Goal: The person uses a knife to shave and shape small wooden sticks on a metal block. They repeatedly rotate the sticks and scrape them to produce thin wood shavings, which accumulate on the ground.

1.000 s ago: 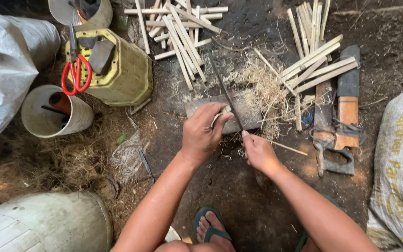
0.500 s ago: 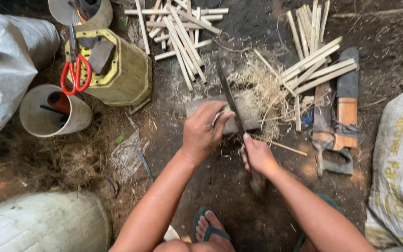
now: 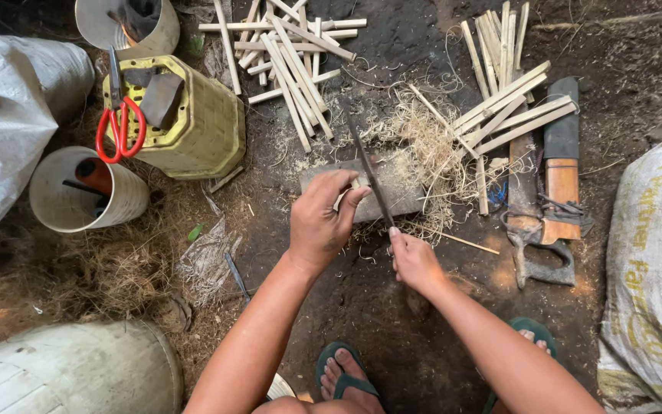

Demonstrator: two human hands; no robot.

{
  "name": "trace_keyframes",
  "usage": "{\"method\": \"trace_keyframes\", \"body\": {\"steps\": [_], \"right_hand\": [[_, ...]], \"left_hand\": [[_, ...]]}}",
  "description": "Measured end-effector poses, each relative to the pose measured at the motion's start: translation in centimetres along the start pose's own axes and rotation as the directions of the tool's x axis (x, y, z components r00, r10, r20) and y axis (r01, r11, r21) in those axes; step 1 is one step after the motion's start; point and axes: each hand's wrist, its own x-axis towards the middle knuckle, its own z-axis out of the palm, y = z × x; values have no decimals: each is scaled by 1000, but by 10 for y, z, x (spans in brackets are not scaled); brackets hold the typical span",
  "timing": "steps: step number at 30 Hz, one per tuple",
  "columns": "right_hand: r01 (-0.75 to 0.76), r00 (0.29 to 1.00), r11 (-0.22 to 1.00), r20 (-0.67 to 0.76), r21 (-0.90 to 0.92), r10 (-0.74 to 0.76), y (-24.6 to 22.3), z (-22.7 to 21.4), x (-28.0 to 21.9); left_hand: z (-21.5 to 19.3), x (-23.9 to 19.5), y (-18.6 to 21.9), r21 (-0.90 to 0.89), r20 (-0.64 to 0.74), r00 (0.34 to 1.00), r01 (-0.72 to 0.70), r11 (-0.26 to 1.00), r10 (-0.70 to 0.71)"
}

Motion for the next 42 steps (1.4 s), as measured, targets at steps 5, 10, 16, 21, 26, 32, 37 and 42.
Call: {"method": "trace_keyframes", "body": {"steps": [5, 10, 16, 21, 26, 32, 37, 42], "right_hand": [[-54, 999, 998, -2, -44, 54, 17, -12, 8], [-9, 1000, 990, -9, -141, 8, 23, -30, 1], [181, 977, 945, -57, -271, -204, 2, -22, -33], [355, 934, 918, 101, -177, -342, -33, -19, -68], [462, 885, 864, 171, -200, -434, -53, -17, -82], [507, 861, 796, 165, -331, -480, -39, -14, -64], [459, 871, 795, 25, -397, -490, -25, -16, -44], [477, 842, 770, -31, -424, -539, -26, -14, -50]], "left_hand": [[-10, -25, -8, -190, 25, 965, 261, 947, -261], [-29, -72, 1, -491, 84, 764, 591, 641, -640], [-21, -84, 5, -591, 160, 633, 676, 440, -757], [-23, -84, 6, -699, 296, 429, 706, 112, -854], [-17, -97, 8, -635, 284, 472, 745, 205, -835], [-16, -99, 8, -559, 221, 512, 764, 322, -830], [-19, -95, 14, -575, 236, 540, 748, 332, -808], [-23, -85, 25, -557, 259, 533, 764, 327, -805]]}}
